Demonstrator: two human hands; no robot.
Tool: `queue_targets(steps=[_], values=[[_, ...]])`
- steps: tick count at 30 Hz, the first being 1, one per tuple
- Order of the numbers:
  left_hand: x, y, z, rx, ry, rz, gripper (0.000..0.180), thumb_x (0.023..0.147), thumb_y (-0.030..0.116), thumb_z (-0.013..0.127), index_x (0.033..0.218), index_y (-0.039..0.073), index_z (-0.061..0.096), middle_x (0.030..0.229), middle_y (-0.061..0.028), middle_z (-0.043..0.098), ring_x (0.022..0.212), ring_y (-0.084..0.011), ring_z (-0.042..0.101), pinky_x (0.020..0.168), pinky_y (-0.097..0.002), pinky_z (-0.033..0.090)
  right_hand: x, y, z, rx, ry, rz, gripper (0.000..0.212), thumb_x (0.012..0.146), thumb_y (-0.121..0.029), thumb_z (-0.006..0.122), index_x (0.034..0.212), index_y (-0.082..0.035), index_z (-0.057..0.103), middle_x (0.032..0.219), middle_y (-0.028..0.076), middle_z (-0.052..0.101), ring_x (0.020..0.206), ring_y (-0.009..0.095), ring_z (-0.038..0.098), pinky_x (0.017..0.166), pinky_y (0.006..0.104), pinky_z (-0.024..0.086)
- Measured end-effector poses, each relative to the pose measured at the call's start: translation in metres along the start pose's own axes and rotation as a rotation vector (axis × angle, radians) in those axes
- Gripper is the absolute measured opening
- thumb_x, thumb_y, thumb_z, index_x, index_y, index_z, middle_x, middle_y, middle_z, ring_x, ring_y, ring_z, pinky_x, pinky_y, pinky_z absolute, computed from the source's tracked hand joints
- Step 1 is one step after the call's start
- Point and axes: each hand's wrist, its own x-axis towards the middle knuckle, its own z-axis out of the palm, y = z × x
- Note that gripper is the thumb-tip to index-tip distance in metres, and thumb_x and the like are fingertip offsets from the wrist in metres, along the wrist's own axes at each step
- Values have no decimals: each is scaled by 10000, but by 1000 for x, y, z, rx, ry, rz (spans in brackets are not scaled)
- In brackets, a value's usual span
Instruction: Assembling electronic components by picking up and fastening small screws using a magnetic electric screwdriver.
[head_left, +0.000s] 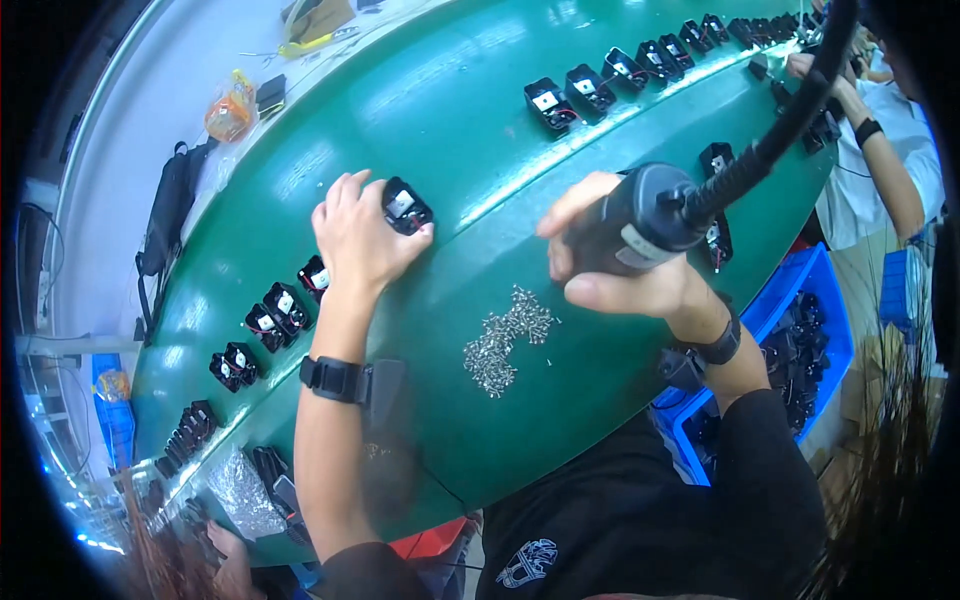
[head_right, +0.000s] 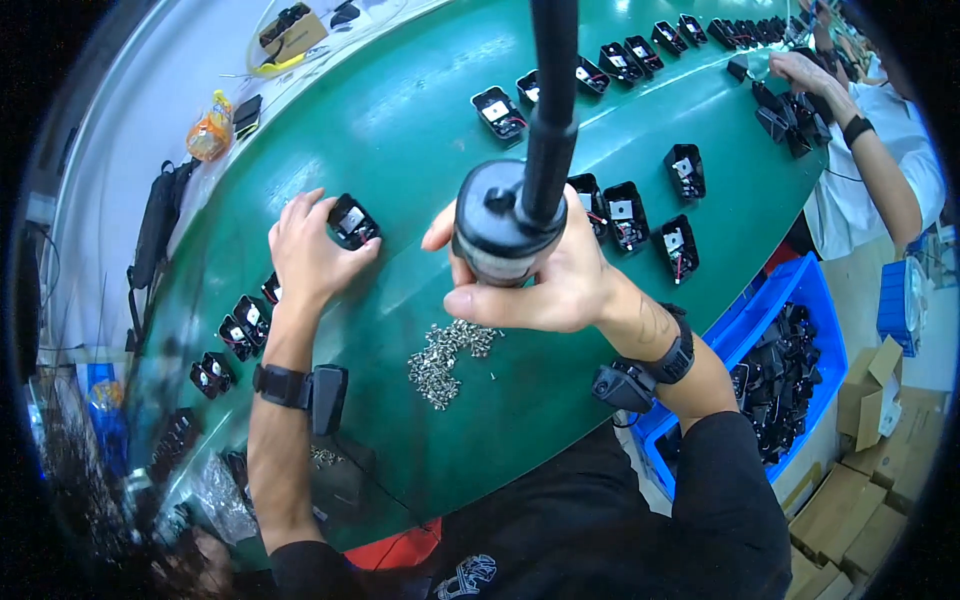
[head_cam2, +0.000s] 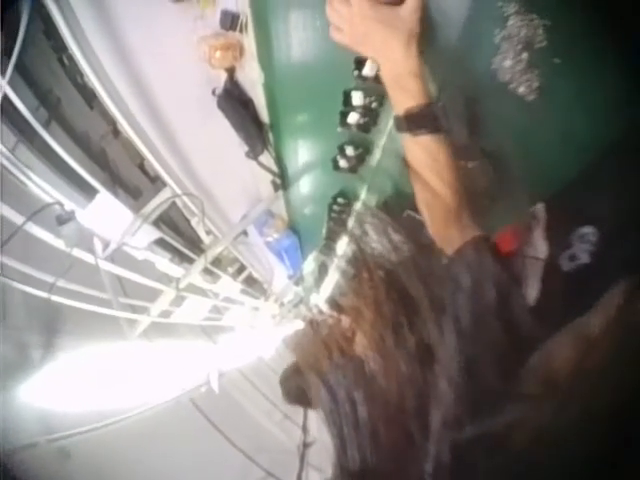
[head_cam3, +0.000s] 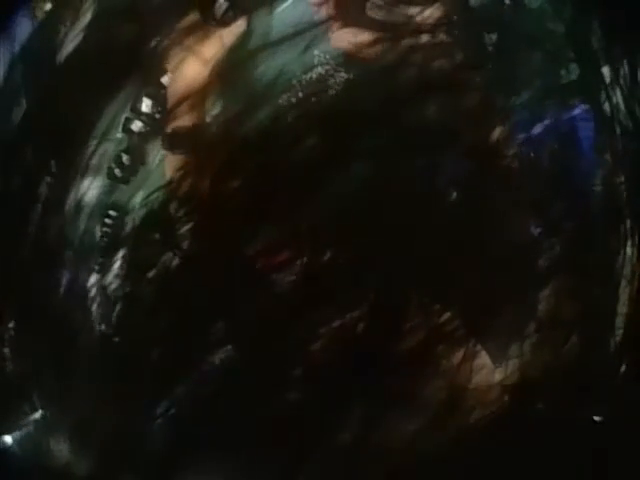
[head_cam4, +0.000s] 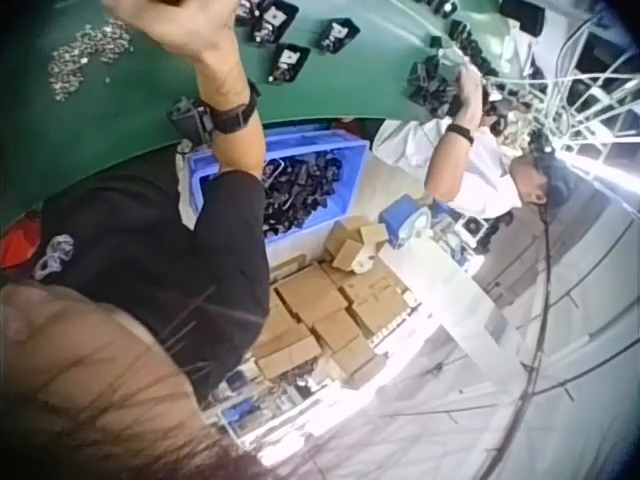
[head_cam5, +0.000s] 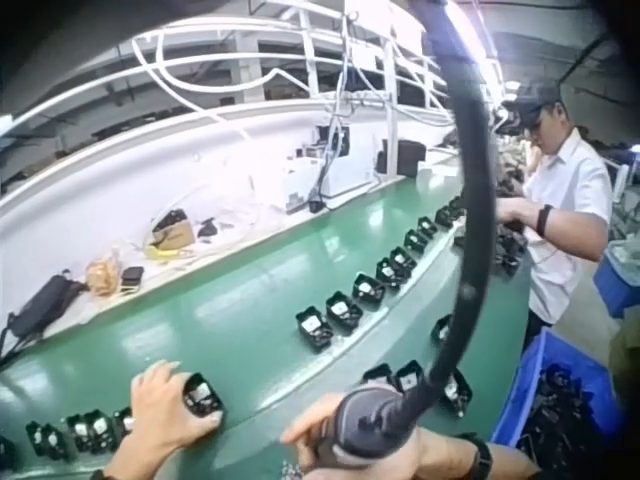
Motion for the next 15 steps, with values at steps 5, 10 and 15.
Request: queue_targets(steps=[5,10,15], values=[[-4,0,-2,10,12,-1,692,604,405,779,1176,45,630,1272,-153,574,1244,-329,488,1020,-457,375,-3,13,3,55,-77,-69,465,720,-6,748,1147,25,568,780,78,639,735,151,622,655,272,496],[-32,31,-21,-267,89,257,539,679,208,746,1191,99,616,1149,-120,608,1117,-310,560,934,-441,424,2,24,6,34,-87,-149,426,736,96,679,1126,35,519,752,65,588,659,121,585,562,257,449],[-70,63,-19,-514,-235,315,258,762,80,678,1019,80,693,938,-80,640,847,-271,622,730,-402,504,0,35,4,62,-47,-290,397,733,112,603,1105,56,475,874,86,531,574,100,508,522,248,423]])
